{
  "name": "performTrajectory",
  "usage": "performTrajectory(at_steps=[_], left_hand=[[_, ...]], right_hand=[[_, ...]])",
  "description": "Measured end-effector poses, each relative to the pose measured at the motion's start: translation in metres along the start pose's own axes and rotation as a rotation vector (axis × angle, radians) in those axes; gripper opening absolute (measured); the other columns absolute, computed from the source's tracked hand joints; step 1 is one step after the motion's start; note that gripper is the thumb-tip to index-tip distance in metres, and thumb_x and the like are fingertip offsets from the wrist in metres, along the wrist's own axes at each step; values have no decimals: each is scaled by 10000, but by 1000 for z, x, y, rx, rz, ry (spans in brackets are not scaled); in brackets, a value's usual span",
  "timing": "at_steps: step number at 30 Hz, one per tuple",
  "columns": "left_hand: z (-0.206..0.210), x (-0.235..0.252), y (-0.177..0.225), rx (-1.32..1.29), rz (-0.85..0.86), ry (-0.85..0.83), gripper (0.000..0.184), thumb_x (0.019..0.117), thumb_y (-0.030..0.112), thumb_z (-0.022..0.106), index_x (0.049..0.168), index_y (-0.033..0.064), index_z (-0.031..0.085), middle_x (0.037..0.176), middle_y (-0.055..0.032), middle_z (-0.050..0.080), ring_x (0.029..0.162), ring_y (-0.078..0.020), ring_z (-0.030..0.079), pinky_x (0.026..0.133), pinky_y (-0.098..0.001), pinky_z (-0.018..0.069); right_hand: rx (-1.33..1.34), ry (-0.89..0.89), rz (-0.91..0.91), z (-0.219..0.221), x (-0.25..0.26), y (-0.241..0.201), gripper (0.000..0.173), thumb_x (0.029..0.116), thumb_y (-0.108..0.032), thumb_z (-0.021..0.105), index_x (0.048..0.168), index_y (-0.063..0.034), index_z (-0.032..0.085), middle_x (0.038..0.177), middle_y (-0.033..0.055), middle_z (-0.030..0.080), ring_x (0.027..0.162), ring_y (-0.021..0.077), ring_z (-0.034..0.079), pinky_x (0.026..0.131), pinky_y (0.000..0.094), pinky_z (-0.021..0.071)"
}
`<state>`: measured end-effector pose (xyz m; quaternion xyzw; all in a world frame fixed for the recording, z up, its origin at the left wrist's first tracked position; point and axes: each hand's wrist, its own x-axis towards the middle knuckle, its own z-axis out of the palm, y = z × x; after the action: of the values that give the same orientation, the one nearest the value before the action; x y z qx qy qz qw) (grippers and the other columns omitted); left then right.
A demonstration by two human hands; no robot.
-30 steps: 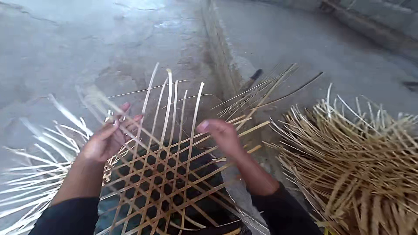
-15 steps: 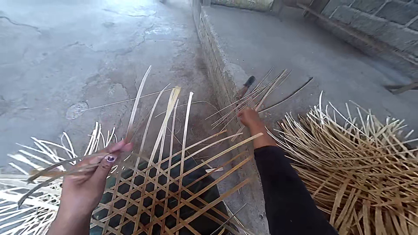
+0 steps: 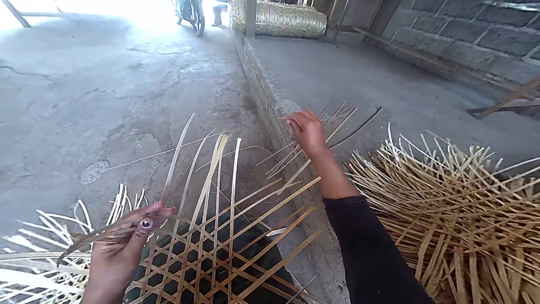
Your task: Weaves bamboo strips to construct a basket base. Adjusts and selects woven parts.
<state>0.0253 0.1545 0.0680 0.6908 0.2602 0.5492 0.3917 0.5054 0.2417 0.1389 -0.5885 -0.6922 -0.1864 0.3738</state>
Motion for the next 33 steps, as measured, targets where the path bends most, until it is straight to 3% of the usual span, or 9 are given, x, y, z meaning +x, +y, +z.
performTrajectory(at_steps=[3,5,7,8,15,19,23,29,33], left_hand=[[-1,-7,2,-20,8,18,303,1051,301,582,1267,125,700,1102,-58,771,1007,-217,748,944,-351,607],[-4,-11,3,-38,7,32,301,1056,303,573,1264,125,697,1105,-57,771,1011,-214,747,945,-348,605],[-6,-14,4,-43,14,48,291,1059,288,568,1261,121,695,1103,-58,770,1010,-217,745,947,-354,603],[-6,-15,4,-39,21,52,283,1055,274,576,1264,126,697,1105,-49,769,1017,-214,743,952,-361,601],[13,-2,20,36,-61,150,244,972,76,654,1197,-10,692,1044,-60,764,948,-184,743,892,-391,621],[23,0,29,12,-98,184,284,926,34,717,1204,-23,696,1038,-67,772,901,-145,743,836,-347,626],[21,-8,36,-47,-124,172,298,914,-11,722,1210,-34,704,1073,-99,769,945,-169,747,880,-358,620],[13,-18,41,18,-111,174,142,908,17,747,1047,-3,762,1045,-83,773,895,-139,737,818,-321,621],[13,-18,38,-42,-83,193,141,925,2,719,1062,-13,750,1041,-112,770,898,-170,741,822,-334,619]], right_hand=[[-169,85,-23,-21,17,-16,250,1049,-166,545,1134,-147,779,1102,107,751,1037,294,709,908,488,553],[-191,-276,233,-64,28,-42,348,1109,-146,426,1390,-135,631,1400,112,622,1307,275,590,1104,456,462],[-125,175,2,-38,19,-10,270,1062,-134,517,1182,-92,755,1161,146,731,1067,282,717,928,432,585],[-80,227,-65,-39,18,-9,260,1061,-135,532,1187,-95,755,1149,149,730,1056,277,717,924,417,586],[236,-127,-410,-81,0,-150,308,1036,-88,532,1221,-167,766,1092,99,716,1102,301,621,973,483,488],[554,-370,-373,-60,-33,-211,288,1021,-164,583,1243,-225,755,1065,12,662,948,103,643,823,313,577],[745,-469,-266,-19,-63,-237,230,987,-189,668,1203,-176,747,1042,-21,724,925,57,687,837,290,604],[879,-436,-182,8,-80,-250,139,970,-156,694,1087,-137,766,1016,-12,716,884,60,683,809,262,601],[850,-417,-205,10,-79,-248,260,961,-235,716,1200,-135,736,1189,19,700,1106,115,663,957,343,575]])
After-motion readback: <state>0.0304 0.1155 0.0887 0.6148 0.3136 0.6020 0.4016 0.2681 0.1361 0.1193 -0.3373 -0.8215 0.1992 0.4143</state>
